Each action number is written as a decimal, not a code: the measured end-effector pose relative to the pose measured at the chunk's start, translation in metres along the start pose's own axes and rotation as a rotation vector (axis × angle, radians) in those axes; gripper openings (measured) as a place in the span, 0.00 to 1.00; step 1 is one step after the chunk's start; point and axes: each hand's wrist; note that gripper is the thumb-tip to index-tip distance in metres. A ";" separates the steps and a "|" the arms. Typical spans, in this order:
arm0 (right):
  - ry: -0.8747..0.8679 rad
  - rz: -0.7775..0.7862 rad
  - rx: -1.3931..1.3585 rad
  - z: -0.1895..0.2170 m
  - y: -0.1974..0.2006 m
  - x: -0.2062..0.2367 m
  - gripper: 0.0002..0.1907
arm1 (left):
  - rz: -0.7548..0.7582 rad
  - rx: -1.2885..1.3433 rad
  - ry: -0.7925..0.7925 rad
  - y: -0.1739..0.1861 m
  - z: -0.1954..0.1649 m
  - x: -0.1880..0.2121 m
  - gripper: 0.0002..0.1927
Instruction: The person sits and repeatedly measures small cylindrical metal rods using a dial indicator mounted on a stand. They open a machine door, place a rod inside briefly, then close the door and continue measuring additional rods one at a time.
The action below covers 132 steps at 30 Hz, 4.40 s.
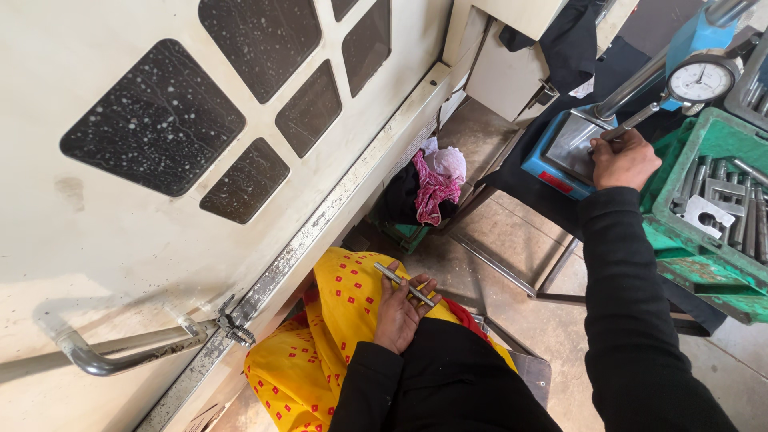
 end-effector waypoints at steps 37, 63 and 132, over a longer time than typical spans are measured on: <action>0.133 0.296 -0.056 0.031 -0.022 0.070 0.08 | -0.015 -0.029 -0.024 0.001 0.000 0.002 0.24; 0.161 0.105 0.133 0.003 0.027 0.031 0.12 | 0.006 0.019 -0.019 -0.001 0.000 0.000 0.23; 0.191 -0.023 0.209 0.003 0.007 -0.002 0.12 | -0.002 -0.002 -0.012 -0.011 -0.007 0.008 0.24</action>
Point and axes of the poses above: each hand's wrist, its own x-axis away from the middle knuckle, its own y-axis out of the back of the hand, z = x × y, and after that the axes turned 2 degrees about -z, right-handed
